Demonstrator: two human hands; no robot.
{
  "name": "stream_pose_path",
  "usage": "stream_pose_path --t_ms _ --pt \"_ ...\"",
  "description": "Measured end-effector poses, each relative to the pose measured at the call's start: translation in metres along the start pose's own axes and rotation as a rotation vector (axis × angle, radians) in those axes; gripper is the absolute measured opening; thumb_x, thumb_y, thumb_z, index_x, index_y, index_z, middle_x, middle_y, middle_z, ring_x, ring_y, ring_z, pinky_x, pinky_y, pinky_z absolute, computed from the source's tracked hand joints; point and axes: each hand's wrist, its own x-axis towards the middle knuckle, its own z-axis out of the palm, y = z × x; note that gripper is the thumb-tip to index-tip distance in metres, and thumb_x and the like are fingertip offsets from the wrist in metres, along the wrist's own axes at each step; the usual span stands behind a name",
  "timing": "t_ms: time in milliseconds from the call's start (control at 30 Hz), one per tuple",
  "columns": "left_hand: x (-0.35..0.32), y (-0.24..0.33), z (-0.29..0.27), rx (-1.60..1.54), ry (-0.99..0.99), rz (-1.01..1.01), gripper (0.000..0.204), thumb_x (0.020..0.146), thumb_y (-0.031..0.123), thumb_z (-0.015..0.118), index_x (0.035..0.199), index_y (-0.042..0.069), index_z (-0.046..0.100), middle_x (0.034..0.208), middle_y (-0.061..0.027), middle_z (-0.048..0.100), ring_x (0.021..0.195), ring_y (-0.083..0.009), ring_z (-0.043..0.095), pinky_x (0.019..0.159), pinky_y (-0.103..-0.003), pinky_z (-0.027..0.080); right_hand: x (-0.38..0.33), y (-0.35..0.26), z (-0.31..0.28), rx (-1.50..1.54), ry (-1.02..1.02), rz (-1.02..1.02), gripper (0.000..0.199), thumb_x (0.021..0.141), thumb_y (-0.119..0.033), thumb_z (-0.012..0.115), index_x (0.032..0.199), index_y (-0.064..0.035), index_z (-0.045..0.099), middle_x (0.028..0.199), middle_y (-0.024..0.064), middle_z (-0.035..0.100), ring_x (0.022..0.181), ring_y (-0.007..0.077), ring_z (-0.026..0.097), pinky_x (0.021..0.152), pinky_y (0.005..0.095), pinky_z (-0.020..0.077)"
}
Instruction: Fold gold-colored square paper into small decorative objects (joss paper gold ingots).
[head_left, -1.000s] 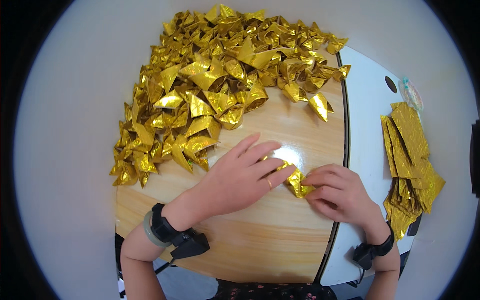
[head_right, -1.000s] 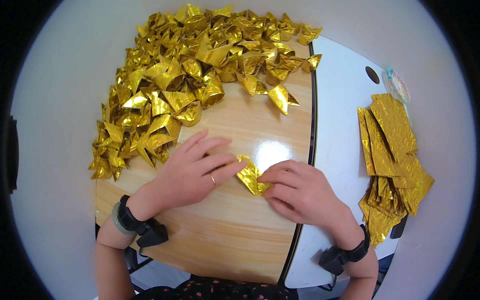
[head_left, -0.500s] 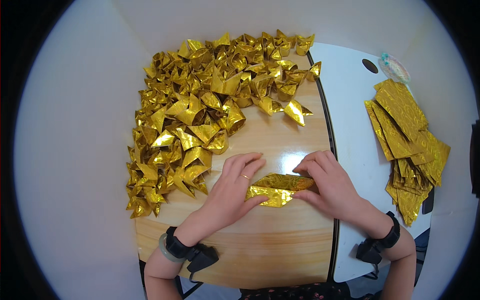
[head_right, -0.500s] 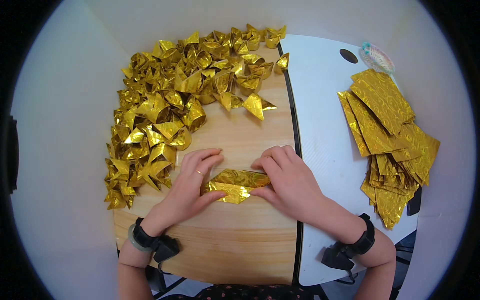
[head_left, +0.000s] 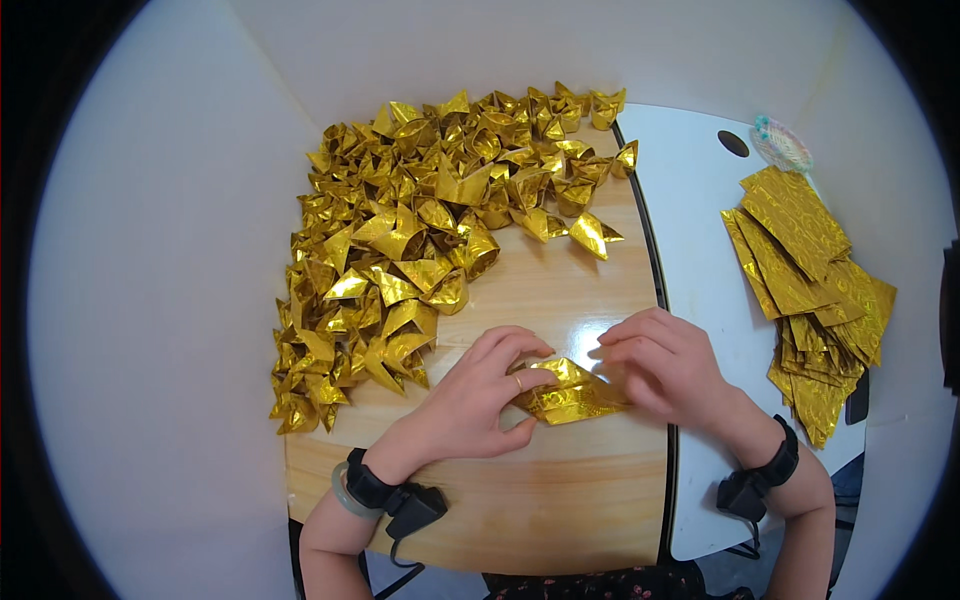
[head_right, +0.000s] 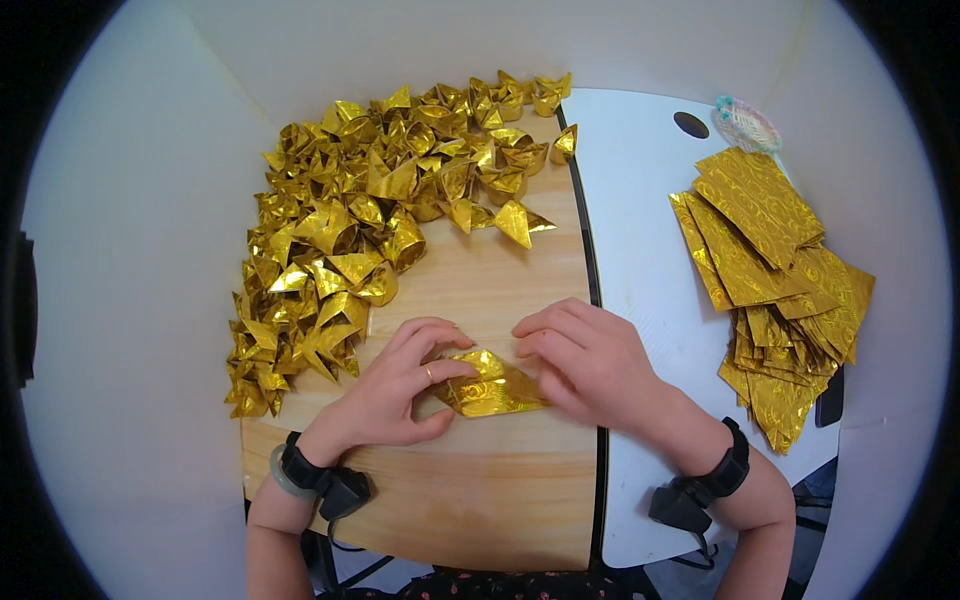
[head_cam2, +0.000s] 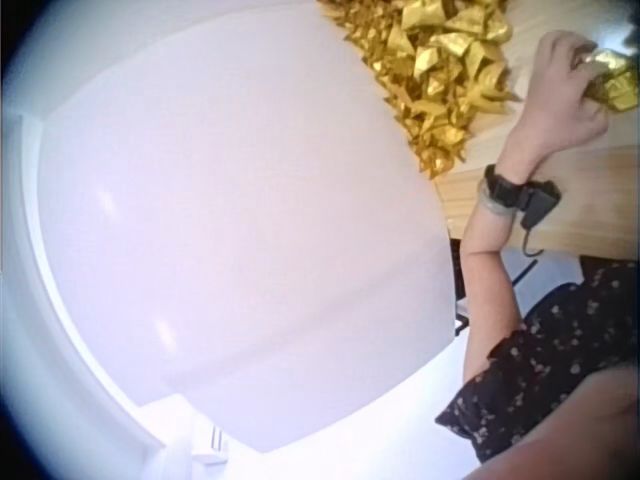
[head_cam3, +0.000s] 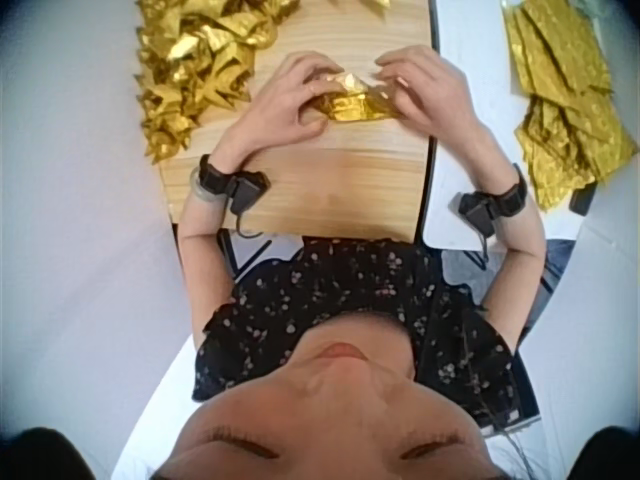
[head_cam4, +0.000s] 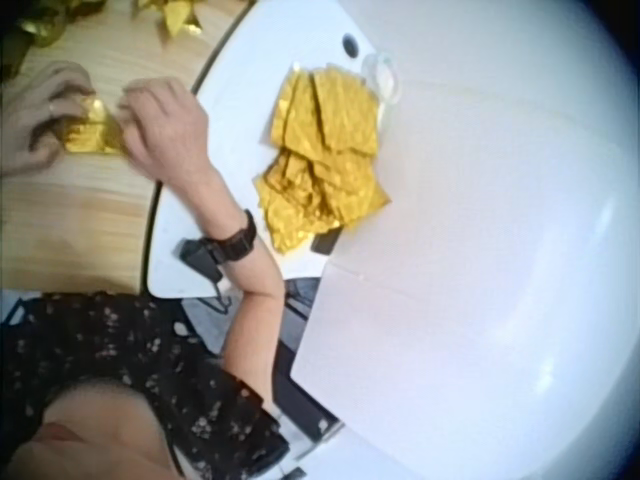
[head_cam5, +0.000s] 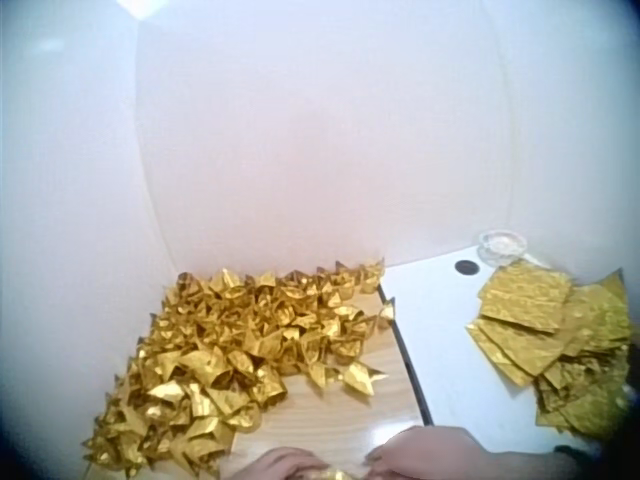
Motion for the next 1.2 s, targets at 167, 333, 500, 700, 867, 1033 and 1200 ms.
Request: stream_pose_path --t_ms 167,333,500,700,867,1033,1200 --pt "-0.004 -0.007 0.001 0.006 -0.007 0.008 0.035 0.068 0.005 0.074 0.102 0.009 0.065 0.119 -0.0107 0.055 0.114 -0.0335 0.049 0.094 -0.043 0.044 0.006 -0.016 0.0 0.025 -0.095 -0.068 0.024 0.077 -0.013 0.07 0.098 -0.0076 0.061 0.092 0.0051 0.063 0.082 0.0249 0.061 0.067 0.034 0.0518" --pt "-0.008 -0.014 -0.001 0.25 0.072 0.085 0.023 0.069 0.007 0.075 0.09 0.011 0.069 0.108 -0.0076 0.06 0.103 -0.0303 0.056 0.085 -0.039 0.048 -0.011 -0.002 0.005 0.114 -0.13 0.219 0.025 0.078 -0.009 0.067 0.102 -0.0085 0.063 0.09 0.0088 0.061 0.081 0.0265 0.061 0.066 0.0347 0.0508" --pt "-0.011 -0.017 -0.002 0.279 0.068 0.1 0.019 0.068 0.005 0.073 0.085 0.012 0.07 0.092 -0.0062 0.063 0.086 -0.0258 0.061 0.071 -0.034 0.052 -0.006 -0.002 -0.003 0.085 -0.047 0.354 0.019 0.076 -0.002 0.064 0.095 -0.006 0.064 0.083 0.0097 0.057 0.077 0.027 0.06 0.065 0.035 0.0501" --pt "-0.008 -0.011 0.0 0.133 0.086 -0.022 0.016 0.073 0.008 0.074 0.087 0.007 0.068 0.1 -0.0084 0.062 0.093 -0.0283 0.059 0.075 -0.036 0.051 -0.005 0.009 -0.003 -0.016 -0.045 0.338 0.012 0.073 -0.002 0.064 0.084 -0.0051 0.065 0.085 0.007 0.056 0.084 0.025 0.058 0.072 0.0354 0.0495" --pt "-0.009 -0.013 -0.003 0.101 0.112 -0.201 0.019 0.075 0.013 0.076 0.089 0.006 0.065 0.107 -0.0108 0.059 0.103 -0.0297 0.055 0.086 -0.037 0.047 -0.001 0.004 -0.007 -0.17 -0.126 0.086 0.017 0.073 -0.009 0.072 0.088 -0.0082 0.064 0.1 0.0034 0.06 0.098 0.0246 0.055 0.084 0.037 0.0469" --pt "-0.01 -0.013 0.002 0.242 0.173 -0.348 0.043 0.076 0.019 0.077 0.112 0.005 0.058 0.114 -0.0126 0.056 0.11 -0.0316 0.05 0.096 -0.038 0.042 -0.004 0.009 -0.004 -0.107 -0.255 0.203 0.034 0.071 -0.021 0.077 0.099 -0.0094 0.061 0.107 0.0042 0.059 0.103 0.0252 0.054 0.087 0.0384 0.0456" --pt "-0.01 -0.017 0.007 0.295 0.224 -0.316 0.075 0.075 0.018 0.078 0.138 0.004 0.039 0.119 -0.0157 0.051 0.112 -0.0337 0.047 0.102 -0.04 0.037 -0.003 0.02 -0.008 -0.088 -0.202 0.131 0.038 0.072 -0.023 0.077 0.102 -0.009 0.06 0.108 0.0057 0.059 0.105 0.0271 0.053 0.091 0.0385 0.0438"
